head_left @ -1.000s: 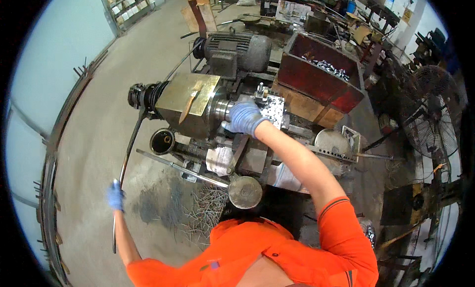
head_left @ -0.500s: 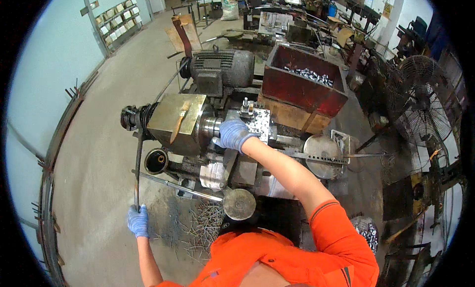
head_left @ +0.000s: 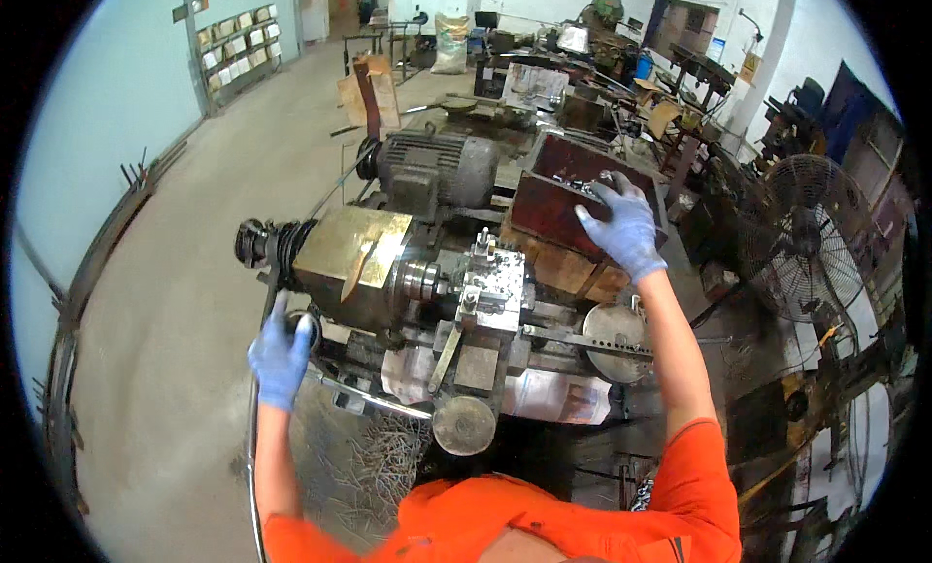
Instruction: The person operates a lathe machine to process metal components, repeatedly loading workpieces into the machine, adjusting levers to control the cutting or shaping process, and removing the finished parts into a container.
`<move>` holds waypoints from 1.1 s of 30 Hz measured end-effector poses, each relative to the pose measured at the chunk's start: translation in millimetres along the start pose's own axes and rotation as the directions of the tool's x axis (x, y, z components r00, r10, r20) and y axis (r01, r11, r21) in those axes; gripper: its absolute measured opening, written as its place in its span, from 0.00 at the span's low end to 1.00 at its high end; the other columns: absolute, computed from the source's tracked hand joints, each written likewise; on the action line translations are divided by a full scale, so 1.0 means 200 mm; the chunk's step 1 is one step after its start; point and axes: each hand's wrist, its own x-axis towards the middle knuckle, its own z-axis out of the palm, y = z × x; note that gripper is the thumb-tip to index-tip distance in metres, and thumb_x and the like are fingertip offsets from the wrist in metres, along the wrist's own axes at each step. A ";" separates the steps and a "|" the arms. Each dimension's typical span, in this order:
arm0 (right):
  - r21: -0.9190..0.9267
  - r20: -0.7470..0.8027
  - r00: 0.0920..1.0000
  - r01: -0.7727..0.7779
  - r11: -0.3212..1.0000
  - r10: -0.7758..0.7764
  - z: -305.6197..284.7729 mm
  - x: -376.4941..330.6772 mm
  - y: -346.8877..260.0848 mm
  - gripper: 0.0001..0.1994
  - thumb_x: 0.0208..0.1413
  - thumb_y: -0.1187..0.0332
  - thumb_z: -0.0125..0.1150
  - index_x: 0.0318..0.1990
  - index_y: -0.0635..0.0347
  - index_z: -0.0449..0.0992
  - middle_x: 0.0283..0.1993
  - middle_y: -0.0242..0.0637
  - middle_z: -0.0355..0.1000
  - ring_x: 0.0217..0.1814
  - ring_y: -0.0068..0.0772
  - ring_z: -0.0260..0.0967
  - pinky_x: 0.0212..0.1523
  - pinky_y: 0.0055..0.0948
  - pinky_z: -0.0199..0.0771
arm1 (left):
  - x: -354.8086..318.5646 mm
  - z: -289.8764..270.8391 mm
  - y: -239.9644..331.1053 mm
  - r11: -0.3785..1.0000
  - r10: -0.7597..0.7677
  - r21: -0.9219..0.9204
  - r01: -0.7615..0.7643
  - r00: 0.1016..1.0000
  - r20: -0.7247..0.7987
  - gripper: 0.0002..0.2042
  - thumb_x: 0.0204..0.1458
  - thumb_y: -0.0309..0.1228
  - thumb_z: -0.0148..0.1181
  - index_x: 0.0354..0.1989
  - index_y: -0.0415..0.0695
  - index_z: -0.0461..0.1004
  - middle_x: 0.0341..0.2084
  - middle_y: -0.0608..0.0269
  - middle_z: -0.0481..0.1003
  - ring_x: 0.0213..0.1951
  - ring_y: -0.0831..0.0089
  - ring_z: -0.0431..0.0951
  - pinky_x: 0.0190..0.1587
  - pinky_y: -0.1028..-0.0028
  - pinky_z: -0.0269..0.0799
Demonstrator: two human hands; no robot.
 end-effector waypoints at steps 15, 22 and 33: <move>0.344 0.521 0.838 -0.379 0.859 0.161 -0.02 -1.43 -0.01 0.15 0.39 0.62 0.66 0.35 0.59 0.78 0.46 0.50 0.71 0.48 0.48 0.68 0.49 0.36 0.68 | 0.16 0.37 0.10 0.960 0.280 0.021 -0.280 0.960 0.008 0.18 0.48 0.39 0.56 0.47 0.45 0.71 0.33 0.55 0.75 0.31 0.56 0.77 0.33 0.64 0.72; 0.442 0.472 0.854 -0.446 0.778 0.221 -0.03 -1.45 0.01 0.13 0.40 0.65 0.66 0.35 0.60 0.78 0.44 0.47 0.72 0.47 0.45 0.69 0.49 0.36 0.68 | 0.08 0.39 0.26 0.817 0.066 -0.568 0.098 0.963 0.261 0.14 0.51 0.32 0.55 0.44 0.37 0.74 0.34 0.48 0.77 0.35 0.66 0.79 0.39 0.71 0.72; 0.458 0.501 0.841 -0.456 0.763 0.202 -0.07 -1.45 -0.05 0.12 0.41 0.68 0.65 0.35 0.60 0.78 0.40 0.45 0.73 0.43 0.43 0.71 0.46 0.33 0.70 | -0.08 0.72 0.44 0.917 0.348 -0.279 -0.286 0.915 0.206 0.13 0.50 0.36 0.52 0.41 0.46 0.75 0.22 0.54 0.74 0.26 0.58 0.75 0.30 0.63 0.70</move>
